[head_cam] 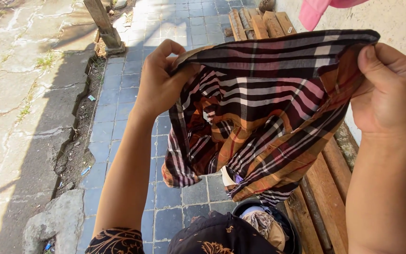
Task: Picking clothes from buckets and hanging them on wire hangers outdoors.
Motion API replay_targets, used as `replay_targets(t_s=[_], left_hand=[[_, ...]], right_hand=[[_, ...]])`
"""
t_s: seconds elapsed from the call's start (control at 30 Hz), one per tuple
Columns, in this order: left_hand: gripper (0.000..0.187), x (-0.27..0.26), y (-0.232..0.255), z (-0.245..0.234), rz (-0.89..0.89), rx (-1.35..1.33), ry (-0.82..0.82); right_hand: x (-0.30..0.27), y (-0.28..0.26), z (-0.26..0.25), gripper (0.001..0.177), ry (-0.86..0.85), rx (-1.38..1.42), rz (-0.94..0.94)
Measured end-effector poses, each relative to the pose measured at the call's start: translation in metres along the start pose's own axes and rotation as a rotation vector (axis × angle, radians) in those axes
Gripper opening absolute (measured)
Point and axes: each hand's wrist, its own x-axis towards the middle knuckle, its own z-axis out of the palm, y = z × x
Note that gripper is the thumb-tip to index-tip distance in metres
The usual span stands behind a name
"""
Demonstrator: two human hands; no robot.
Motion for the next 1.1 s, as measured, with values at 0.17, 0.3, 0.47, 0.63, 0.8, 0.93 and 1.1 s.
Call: replay_targets(t_s=[0.17, 0.3, 0.47, 0.63, 0.8, 0.93, 1.1], left_hand=[[0.017, 0.004, 0.008, 0.009, 0.0, -0.046, 0.04], [0.017, 0.008, 0.021, 0.026, 0.038, -0.198, 0.062], [0.034, 0.002, 0.045, 0.069, 0.162, -0.279, -0.015], [0.072, -0.014, 0.044, 0.043, 0.28, 0.031, -0.211], [0.067, -0.062, -0.029, 0.04, 0.031, 0.226, -0.316], [0.024, -0.073, -0.044, 0.028, -0.3, 0.177, -0.246], [0.018, -0.061, -0.036, 0.003, -0.15, 0.189, -0.076]], right_hand=[[0.0, 0.004, 0.003, 0.016, 0.042, -0.032, -0.018], [-0.001, 0.031, -0.002, 0.017, -0.026, -0.043, -0.039], [-0.013, 0.039, 0.104, 0.06, -0.33, -0.214, -0.098], [-0.004, 0.062, 0.086, 0.029, -0.289, -0.139, -0.062], [0.001, 0.038, 0.08, 0.031, -0.249, 0.107, -0.037], [0.006, 0.038, 0.07, 0.044, -0.213, 0.222, -0.005], [0.003, 0.038, 0.068, 0.045, -0.183, 0.26, 0.023]])
